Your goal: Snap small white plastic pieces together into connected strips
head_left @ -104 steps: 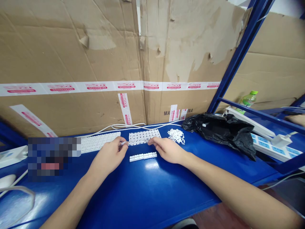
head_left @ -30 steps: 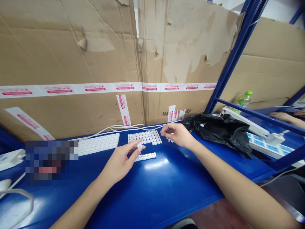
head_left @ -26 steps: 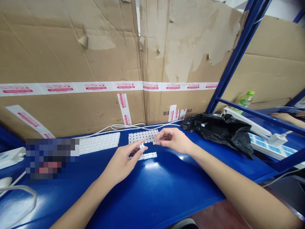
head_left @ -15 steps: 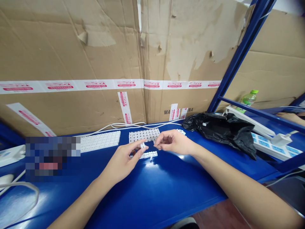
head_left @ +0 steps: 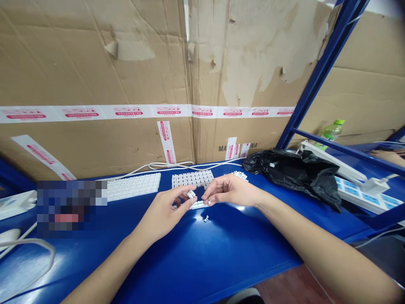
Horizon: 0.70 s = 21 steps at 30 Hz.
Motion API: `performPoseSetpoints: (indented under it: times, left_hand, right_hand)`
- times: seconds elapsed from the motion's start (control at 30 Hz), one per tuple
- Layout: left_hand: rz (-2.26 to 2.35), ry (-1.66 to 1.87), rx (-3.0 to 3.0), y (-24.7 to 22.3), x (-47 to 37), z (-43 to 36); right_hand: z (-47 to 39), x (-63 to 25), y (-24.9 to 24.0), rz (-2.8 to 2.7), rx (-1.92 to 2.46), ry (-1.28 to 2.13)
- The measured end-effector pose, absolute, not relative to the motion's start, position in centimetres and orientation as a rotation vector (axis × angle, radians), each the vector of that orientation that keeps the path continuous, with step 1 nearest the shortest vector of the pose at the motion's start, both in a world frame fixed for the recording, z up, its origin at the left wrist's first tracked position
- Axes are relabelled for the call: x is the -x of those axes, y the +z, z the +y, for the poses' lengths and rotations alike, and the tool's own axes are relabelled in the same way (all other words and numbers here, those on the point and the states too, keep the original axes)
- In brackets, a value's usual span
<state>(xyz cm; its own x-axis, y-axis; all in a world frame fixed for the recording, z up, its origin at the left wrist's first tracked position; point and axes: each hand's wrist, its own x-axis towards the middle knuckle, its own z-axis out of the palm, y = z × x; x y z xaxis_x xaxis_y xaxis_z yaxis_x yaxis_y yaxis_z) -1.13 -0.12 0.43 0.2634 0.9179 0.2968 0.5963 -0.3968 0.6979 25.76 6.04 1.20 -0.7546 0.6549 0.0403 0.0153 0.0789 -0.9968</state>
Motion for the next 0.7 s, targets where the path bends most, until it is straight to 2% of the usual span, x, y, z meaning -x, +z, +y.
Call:
performPoseSetpoints:
  times: [0.27, 0.53, 0.7]
  left_hand:
    - [1.364, 0.947, -2.108, 0.26, 1.18, 0.02]
    - [1.356, 0.972, -2.127, 0.08, 1.19, 0.03]
    - [1.34, 0.969, -2.133, 0.01, 1.19, 0.09]
  right_hand:
    - [5.84, -25.34, 1.0, -1.741, 0.684, 1.795]
    - [5.71, -25.13, 1.1, -1.652, 0.752, 1.679]
    - [5.84, -25.14, 0.86, -1.57, 0.774, 1.721]
